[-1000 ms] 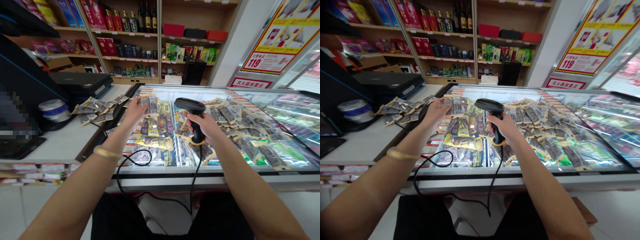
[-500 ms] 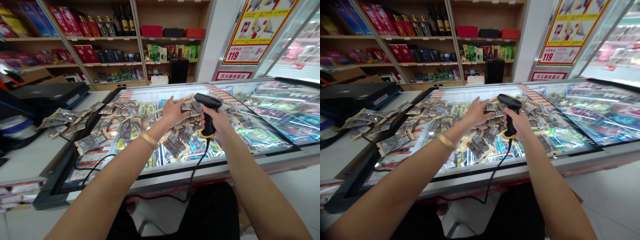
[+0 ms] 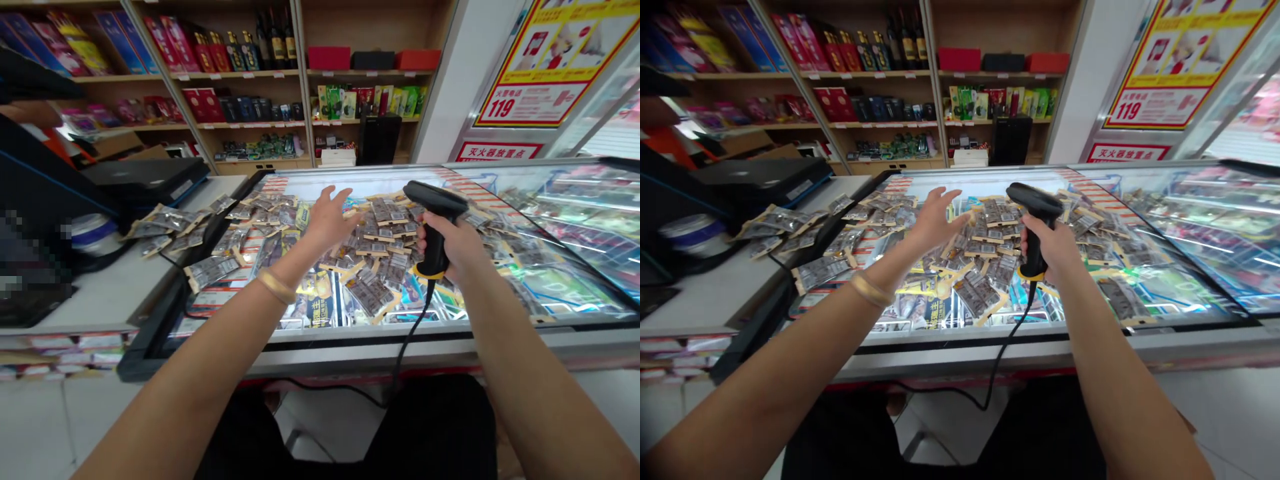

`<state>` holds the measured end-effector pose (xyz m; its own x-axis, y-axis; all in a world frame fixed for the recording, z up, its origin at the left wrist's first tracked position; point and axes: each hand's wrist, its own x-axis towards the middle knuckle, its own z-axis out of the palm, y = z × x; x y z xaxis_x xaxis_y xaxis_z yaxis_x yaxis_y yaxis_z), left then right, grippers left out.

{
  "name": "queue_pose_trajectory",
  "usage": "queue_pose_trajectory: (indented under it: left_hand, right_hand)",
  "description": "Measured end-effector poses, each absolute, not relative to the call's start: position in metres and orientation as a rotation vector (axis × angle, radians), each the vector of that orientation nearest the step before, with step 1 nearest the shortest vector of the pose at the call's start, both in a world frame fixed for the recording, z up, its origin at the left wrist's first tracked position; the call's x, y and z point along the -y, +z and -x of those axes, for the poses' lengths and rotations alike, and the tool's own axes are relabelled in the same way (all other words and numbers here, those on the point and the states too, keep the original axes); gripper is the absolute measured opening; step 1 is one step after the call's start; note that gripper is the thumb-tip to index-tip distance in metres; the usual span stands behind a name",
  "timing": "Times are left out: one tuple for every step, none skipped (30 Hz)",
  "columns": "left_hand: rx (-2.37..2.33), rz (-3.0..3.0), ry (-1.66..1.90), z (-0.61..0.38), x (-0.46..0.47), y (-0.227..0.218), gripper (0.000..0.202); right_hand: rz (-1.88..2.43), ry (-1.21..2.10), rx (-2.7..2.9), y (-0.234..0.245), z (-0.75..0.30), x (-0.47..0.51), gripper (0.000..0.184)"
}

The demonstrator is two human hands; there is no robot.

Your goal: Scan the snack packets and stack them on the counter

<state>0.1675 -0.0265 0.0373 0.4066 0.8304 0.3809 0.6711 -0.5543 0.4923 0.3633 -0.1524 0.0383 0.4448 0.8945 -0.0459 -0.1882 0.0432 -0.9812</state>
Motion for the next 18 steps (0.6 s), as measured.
queue_pose_trajectory:
  left_hand:
    - [-1.335, -2.385, 0.900, -0.149, 0.022, 0.037, 0.063]
    - [-1.356, -2.368, 0.941, -0.128, 0.017, 0.037, 0.060]
    - [-1.382, -2.352, 0.980, -0.105, 0.012, 0.037, 0.056]
    - [-1.433, -2.319, 0.995, -0.082, 0.006, 0.036, 0.050]
    - [-1.519, -2.267, 1.002, -0.058, 0.000, 0.035, 0.044]
    - [-1.613, -2.229, 0.953, -0.034, -0.006, 0.033, 0.037]
    - [-1.671, -2.203, 0.918, -0.010, -0.012, 0.031, 0.032]
    - [-1.732, -2.170, 0.883, 0.011, -0.018, 0.028, 0.034]
    - [-1.781, -2.143, 0.798, 0.030, -0.023, 0.025, 0.041]
    - [-1.805, -2.127, 0.732, 0.047, -0.027, 0.022, 0.050]
    - [-1.801, -2.135, 0.653, 0.060, -0.030, 0.019, 0.054]
    - [-1.811, -2.139, 0.544, 0.069, -0.031, 0.017, 0.056]
    - [-1.827, -2.142, 0.436, 0.075, -0.030, 0.016, 0.056]
    - [-1.854, -2.135, 0.331, 0.078, -0.028, 0.016, 0.055]
    - [-1.889, -2.116, 0.252, 0.079, -0.026, 0.017, 0.054]
    - [-1.934, -2.088, 0.218, 0.078, -0.023, 0.019, 0.054]
    - [-1.966, -2.061, 0.222, 0.076, -0.020, 0.021, 0.054]
    - [-1.985, -2.034, 0.258, 0.073, -0.018, 0.024, 0.054]
  right_hand:
    - [1.243, 0.963, 0.750, 0.041, -0.354, 0.150, 0.036]
    - [1.232, 0.980, 0.787, 0.044, -0.344, 0.148, 0.036]
    - [1.220, 0.999, 0.833, 0.046, -0.333, 0.144, 0.036]
    - [1.206, 1.018, 0.880, 0.047, -0.321, 0.140, 0.036]
    - [1.190, 1.036, 0.923, 0.048, -0.308, 0.136, 0.036]
    - [1.174, 1.061, 0.963, 0.049, -0.295, 0.131, 0.037]
    - [1.159, 1.092, 1.000, 0.049, -0.282, 0.126, 0.037]
    - [1.147, 1.125, 1.033, 0.048, -0.270, 0.121, 0.038]
    - [1.137, 1.158, 1.061, 0.048, -0.258, 0.116, 0.038]
    - [1.132, 1.191, 1.085, 0.046, -0.247, 0.111, 0.039]
    - [1.130, 1.217, 1.102, 0.044, -0.237, 0.106, 0.038]
    - [1.131, 1.238, 1.112, 0.042, -0.229, 0.102, 0.038]
    - [1.133, 1.258, 1.118, 0.038, -0.223, 0.098, 0.037]
    - [1.136, 1.281, 1.124, 0.035, -0.218, 0.094, 0.037]
    - [1.138, 1.306, 1.127, 0.031, -0.215, 0.092, 0.037]
    - [1.140, 1.331, 1.127, 0.027, -0.213, 0.090, 0.038]
    - [1.142, 1.351, 1.121, 0.023, -0.212, 0.089, 0.039]
    - [1.146, 1.364, 1.111, 0.020, -0.211, 0.088, 0.040]
